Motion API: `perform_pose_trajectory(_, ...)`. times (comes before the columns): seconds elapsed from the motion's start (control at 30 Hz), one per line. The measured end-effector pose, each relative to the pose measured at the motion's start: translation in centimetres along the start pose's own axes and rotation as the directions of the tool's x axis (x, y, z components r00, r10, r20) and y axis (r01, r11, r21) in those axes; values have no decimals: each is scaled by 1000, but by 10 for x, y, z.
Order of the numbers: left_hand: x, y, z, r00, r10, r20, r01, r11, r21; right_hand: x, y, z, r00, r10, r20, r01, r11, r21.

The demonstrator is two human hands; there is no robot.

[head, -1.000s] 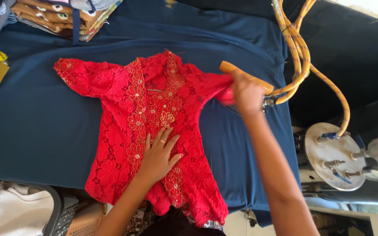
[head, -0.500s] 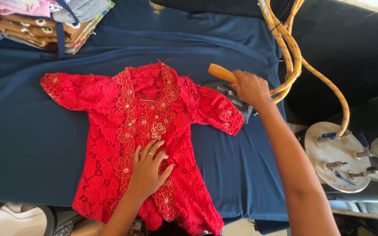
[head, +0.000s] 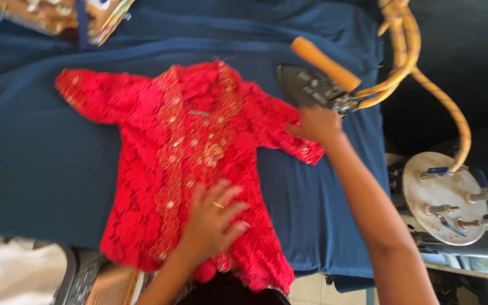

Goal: The person lays a red lace blouse on an ironing table, turns it over and fastens its front closures, then irons the body and sleeves with a steam iron. They reposition the blouse, iron the reverse side, and fold it at the end.

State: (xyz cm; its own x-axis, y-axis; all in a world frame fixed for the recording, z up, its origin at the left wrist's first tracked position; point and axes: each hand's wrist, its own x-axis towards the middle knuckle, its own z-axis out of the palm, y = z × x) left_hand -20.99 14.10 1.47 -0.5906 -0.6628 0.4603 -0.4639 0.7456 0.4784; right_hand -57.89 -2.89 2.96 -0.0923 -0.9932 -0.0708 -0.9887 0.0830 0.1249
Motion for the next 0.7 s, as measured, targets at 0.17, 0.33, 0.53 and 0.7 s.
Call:
perform_pose_trajectory(0.17,-24,41,42,977,137,163,-125,989,-81,-20,56,-10,947,222,-232,-175,963,207)
perform_pose_trajectory(0.33,-32,60,55,972,206,115,-189,972,-138,-40,32,-59,814,157,-559,41,945,325)
perform_pose_trajectory(0.53,-20,69,22,856,459,237,-248,768,-591,-114,-42,-70,761,-126,-636,198,979,42)
perform_pose_trajectory(0.7,32,-2,-14,972,99,213,-30,952,-305,-234,-111,-36,999,-50,8,45,952,303)
